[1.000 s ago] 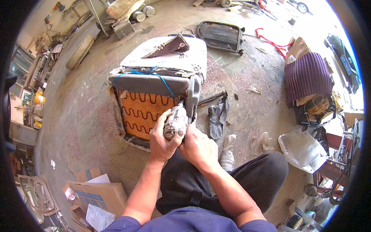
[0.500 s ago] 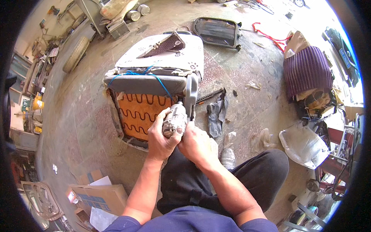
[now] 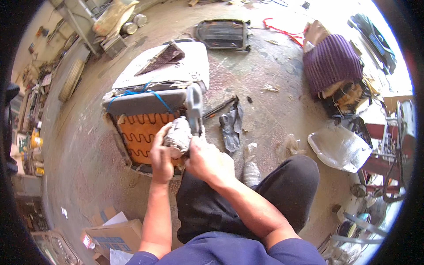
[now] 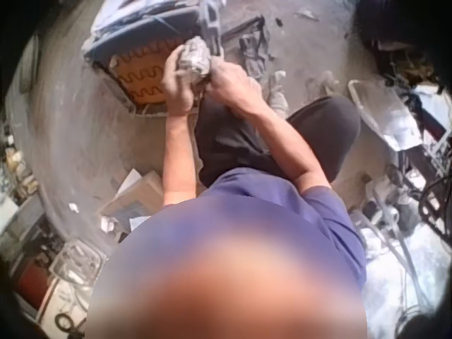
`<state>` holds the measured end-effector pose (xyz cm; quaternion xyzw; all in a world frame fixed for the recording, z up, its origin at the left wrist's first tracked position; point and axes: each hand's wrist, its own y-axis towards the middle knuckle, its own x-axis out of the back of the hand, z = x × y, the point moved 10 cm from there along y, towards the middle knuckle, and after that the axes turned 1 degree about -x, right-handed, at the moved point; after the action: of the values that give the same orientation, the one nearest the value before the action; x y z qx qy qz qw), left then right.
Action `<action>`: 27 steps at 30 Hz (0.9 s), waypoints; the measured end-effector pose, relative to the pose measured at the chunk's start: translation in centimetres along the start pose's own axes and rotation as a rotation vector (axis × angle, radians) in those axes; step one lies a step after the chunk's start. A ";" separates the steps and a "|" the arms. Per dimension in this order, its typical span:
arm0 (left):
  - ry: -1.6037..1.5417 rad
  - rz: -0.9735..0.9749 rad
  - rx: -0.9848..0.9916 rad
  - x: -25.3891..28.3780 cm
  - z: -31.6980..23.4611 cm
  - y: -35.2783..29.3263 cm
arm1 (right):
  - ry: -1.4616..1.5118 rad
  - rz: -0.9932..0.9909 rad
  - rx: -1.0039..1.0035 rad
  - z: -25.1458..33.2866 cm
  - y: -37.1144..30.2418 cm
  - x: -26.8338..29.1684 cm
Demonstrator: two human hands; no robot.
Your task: The person removes a fabric cover from a seat cushion, then uses a power drill to attach a metal frame to the cushion's base. The person works on the floor in a cluttered workshop.
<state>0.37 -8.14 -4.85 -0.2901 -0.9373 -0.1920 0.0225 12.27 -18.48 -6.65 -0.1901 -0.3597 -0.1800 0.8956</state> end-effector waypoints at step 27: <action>0.511 0.064 0.368 -4.7 12.2 0.8 | 0.176 -0.449 -0.197 -15.5 -2.9 3.8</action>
<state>5.60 -5.45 -16.60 -0.2527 -0.9108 -0.0851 0.3153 22.38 -28.95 -13.71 -0.1753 -0.2942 -0.4244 0.8383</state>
